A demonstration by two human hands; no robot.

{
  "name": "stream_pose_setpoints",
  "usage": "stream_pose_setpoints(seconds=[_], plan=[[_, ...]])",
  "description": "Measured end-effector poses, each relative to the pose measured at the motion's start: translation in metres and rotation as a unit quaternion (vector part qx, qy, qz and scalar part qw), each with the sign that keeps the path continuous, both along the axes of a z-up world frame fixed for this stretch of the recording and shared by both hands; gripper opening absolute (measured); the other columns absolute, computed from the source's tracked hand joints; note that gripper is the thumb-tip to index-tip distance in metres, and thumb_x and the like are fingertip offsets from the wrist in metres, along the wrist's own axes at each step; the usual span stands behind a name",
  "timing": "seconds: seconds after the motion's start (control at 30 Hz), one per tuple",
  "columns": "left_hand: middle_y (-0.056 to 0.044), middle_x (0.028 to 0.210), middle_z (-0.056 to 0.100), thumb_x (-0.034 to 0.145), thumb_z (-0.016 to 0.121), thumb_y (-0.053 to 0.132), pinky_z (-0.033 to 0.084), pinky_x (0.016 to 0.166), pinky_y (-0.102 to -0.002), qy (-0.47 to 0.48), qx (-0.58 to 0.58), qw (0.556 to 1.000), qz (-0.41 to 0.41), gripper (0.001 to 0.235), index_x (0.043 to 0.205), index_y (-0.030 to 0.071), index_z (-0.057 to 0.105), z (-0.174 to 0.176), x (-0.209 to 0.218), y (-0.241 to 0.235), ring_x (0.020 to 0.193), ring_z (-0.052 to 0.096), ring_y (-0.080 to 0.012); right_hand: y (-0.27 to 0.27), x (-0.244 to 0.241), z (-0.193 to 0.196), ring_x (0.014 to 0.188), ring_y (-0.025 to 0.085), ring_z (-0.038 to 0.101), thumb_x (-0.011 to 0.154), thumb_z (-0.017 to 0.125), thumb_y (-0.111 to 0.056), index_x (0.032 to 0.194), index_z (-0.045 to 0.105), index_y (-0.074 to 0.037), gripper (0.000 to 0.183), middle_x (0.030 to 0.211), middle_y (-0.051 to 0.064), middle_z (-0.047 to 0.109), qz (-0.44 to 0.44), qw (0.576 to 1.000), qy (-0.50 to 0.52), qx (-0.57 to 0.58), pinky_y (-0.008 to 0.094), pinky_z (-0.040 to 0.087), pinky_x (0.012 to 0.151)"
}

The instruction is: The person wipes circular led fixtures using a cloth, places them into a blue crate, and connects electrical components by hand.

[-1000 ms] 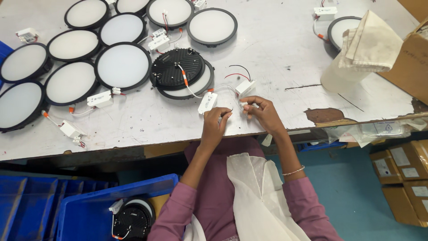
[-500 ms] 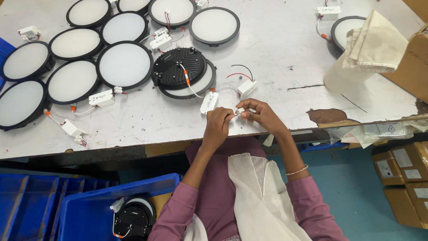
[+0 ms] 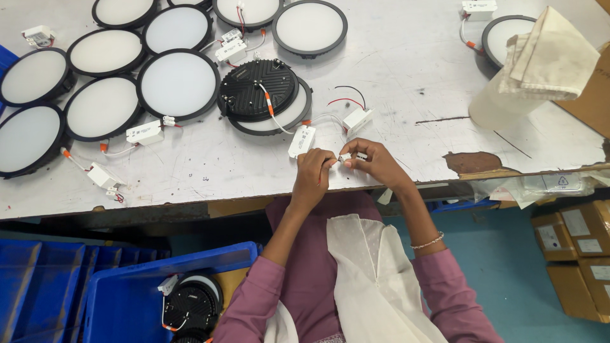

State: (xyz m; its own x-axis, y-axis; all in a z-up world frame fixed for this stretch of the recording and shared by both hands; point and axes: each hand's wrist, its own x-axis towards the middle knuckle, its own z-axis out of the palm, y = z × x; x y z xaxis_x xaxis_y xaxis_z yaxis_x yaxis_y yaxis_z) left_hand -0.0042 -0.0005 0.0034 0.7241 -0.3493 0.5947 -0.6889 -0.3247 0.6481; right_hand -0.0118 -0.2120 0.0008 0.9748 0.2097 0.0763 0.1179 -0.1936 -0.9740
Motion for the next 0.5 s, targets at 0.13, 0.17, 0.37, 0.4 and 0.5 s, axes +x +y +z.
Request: stream_pose_setpoints(seconds=[0.13,0.17,0.37,0.4,0.5], plan=[[-0.007,0.089,0.063,0.098,0.063,0.008,0.039,0.091,-0.039,-0.008,0.003,1.000,-0.002,0.004,0.096,0.005,0.061,0.0003,-0.0001,-0.0002,0.086,0.059,-0.0253,0.0043,0.0005,-0.0038,0.091,0.007,0.056,0.093,0.072,-0.015,0.110,0.065,-0.004,0.022,0.097,-0.003,0.063,0.030,0.998,-0.009,0.061,0.026,0.050,0.085],[-0.007,0.089,0.063,0.098,0.064,0.009,0.039,0.090,-0.038,-0.013,0.004,1.000,-0.003,0.005,0.096,0.005,0.061,0.0001,-0.0003,-0.0004,0.087,0.059,-0.0254,0.0039,0.0001,-0.0037,0.087,0.007,0.055,0.093,0.071,-0.015,0.110,0.065,-0.004,0.022,0.097,-0.003,0.063,0.025,0.997,0.005,0.068,0.026,0.050,0.082],[-0.007,0.090,0.064,0.098,0.064,0.009,0.040,0.089,-0.039,-0.024,0.017,0.999,0.023,0.005,0.097,0.006,0.062,-0.0053,-0.0016,-0.0039,0.087,0.060,-0.0252,0.0026,0.0027,-0.0061,0.081,0.007,0.053,0.095,0.069,-0.013,0.112,0.065,-0.004,0.020,0.095,-0.001,0.061,0.036,0.997,0.014,0.070,0.025,0.049,0.076],[-0.007,0.090,0.064,0.098,0.064,0.009,0.040,0.089,-0.039,-0.029,0.021,0.999,0.032,0.004,0.097,0.006,0.062,-0.0064,-0.0015,-0.0042,0.087,0.059,-0.0253,0.0027,0.0036,-0.0070,0.080,0.006,0.053,0.095,0.069,-0.013,0.112,0.064,-0.004,0.020,0.095,-0.001,0.061,0.038,0.997,0.015,0.064,0.025,0.049,0.076],[-0.007,0.090,0.064,0.098,0.064,0.009,0.040,0.088,-0.040,-0.029,0.034,0.998,0.038,0.003,0.098,0.006,0.063,-0.0077,0.0008,-0.0034,0.087,0.060,-0.0264,0.0094,0.0056,-0.0105,0.078,0.007,0.054,0.092,0.069,-0.012,0.111,0.064,-0.004,0.021,0.095,-0.002,0.063,0.022,0.999,-0.006,0.039,0.026,0.050,0.073]])
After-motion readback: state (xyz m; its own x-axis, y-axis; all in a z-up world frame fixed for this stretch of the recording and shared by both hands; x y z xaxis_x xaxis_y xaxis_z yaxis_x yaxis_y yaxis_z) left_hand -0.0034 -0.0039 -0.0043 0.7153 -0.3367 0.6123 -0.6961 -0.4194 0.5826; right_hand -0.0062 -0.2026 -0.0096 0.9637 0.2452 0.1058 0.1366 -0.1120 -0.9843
